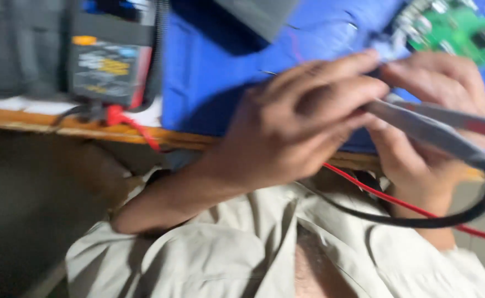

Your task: Testing electronic components on a circuit board using a digital multimeter and probes.

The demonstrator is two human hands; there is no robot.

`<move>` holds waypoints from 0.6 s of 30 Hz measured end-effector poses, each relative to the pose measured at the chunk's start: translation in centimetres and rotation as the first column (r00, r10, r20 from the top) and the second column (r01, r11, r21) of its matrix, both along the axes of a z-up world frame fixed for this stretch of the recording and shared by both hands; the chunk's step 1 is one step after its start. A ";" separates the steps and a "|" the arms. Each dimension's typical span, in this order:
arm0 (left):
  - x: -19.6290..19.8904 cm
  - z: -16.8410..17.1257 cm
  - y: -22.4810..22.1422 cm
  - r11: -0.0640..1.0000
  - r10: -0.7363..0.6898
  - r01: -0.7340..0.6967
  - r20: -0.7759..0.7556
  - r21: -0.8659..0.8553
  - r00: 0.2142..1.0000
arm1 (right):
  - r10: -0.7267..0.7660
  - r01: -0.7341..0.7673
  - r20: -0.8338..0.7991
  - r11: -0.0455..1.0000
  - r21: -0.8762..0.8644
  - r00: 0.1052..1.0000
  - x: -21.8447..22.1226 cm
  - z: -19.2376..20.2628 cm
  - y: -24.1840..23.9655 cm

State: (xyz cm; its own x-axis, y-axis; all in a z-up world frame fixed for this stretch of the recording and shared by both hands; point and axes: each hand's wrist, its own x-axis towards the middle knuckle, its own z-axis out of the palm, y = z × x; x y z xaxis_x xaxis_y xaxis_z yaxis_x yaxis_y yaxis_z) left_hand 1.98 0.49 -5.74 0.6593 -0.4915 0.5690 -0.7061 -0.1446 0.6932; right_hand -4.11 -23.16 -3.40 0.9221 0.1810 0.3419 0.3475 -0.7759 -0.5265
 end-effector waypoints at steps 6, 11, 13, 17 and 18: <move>0.7 1.1 0.5 0.999 0.026 -0.025 -0.047 0.020 0.999 | 0.068 -0.070 0.016 0.978 0.195 0.998 1.0 -0.5 0.2; 0.7 0.8 0.1 0.999 0.037 -0.038 -0.033 -0.015 0.999 | 0.052 -0.088 0.141 0.961 0.261 0.989 1.2 -0.3 0.9; 0.7 0.8 0.0 0.999 0.031 -0.032 -0.028 -0.023 0.999 | 0.004 -0.056 0.165 0.948 0.313 0.986 0.9 -0.7 1.0; 0.8 0.9 0.2 0.998 0.004 -0.010 -0.092 -0.067 0.996 | 0.161 -0.302 0.434 0.912 0.277 0.886 2.7 -5.7 -4.5; 0.8 0.6 0.1 0.998 0.004 -0.010 -0.094 -0.065 0.996 | 0.160 -0.301 0.433 0.912 0.279 0.887 1.9 -4.8 -3.5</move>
